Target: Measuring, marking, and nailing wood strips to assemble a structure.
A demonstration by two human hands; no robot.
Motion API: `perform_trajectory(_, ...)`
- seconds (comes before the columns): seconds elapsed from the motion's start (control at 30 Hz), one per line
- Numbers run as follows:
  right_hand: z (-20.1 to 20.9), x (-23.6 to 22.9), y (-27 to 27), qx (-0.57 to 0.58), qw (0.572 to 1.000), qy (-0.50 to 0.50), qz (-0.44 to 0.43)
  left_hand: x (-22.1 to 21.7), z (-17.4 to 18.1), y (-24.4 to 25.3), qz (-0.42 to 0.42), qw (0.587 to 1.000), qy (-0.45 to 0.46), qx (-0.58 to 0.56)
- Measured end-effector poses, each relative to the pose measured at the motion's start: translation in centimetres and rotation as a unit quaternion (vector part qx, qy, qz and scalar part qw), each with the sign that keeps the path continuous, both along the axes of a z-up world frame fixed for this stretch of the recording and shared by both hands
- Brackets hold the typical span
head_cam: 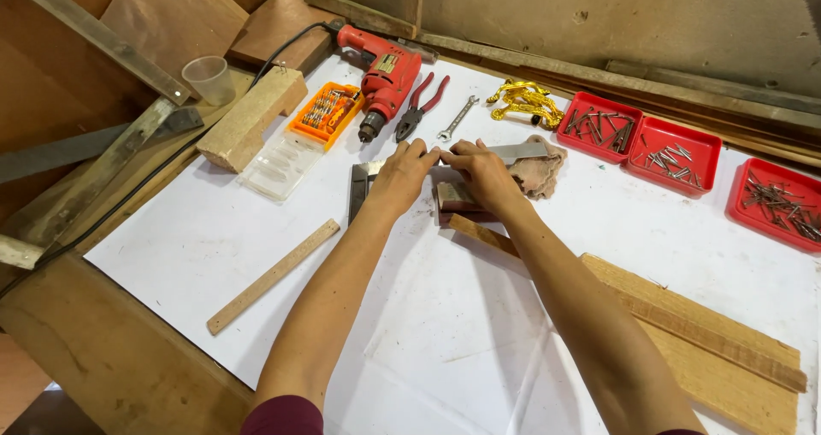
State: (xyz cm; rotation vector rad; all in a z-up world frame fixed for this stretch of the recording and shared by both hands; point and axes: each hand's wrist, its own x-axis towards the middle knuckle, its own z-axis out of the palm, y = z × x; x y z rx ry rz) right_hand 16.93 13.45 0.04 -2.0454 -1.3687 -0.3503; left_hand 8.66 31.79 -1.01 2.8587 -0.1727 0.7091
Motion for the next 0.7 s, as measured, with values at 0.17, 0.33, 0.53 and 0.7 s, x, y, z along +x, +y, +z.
perform_trajectory(0.17, -2.2, 1.3, 0.4, -0.01, 1.0, 0.005, -0.015, 0.4, -0.7, 0.0, 0.012, 1.0, 0.019, 0.001)
perform_trajectory(0.33, -3.3, 2.2, 0.2, -0.045, 0.998, 0.049, -0.02, 0.6, -1.1, -0.1, 0.027, 0.999, 0.035, 0.014)
perform_trajectory(0.53, -2.8, 2.2, -1.0, -0.049, 0.996, 0.057, -0.044, -0.2, 0.0, -1.2, 0.018, 0.999, 0.045, 0.003)
perform_trajectory(0.7, 0.4, -0.5, -3.9, 0.029, 0.997, 0.029, -0.072, -0.6, 1.8, -4.7, -0.042, 0.998, -0.036, -0.026)
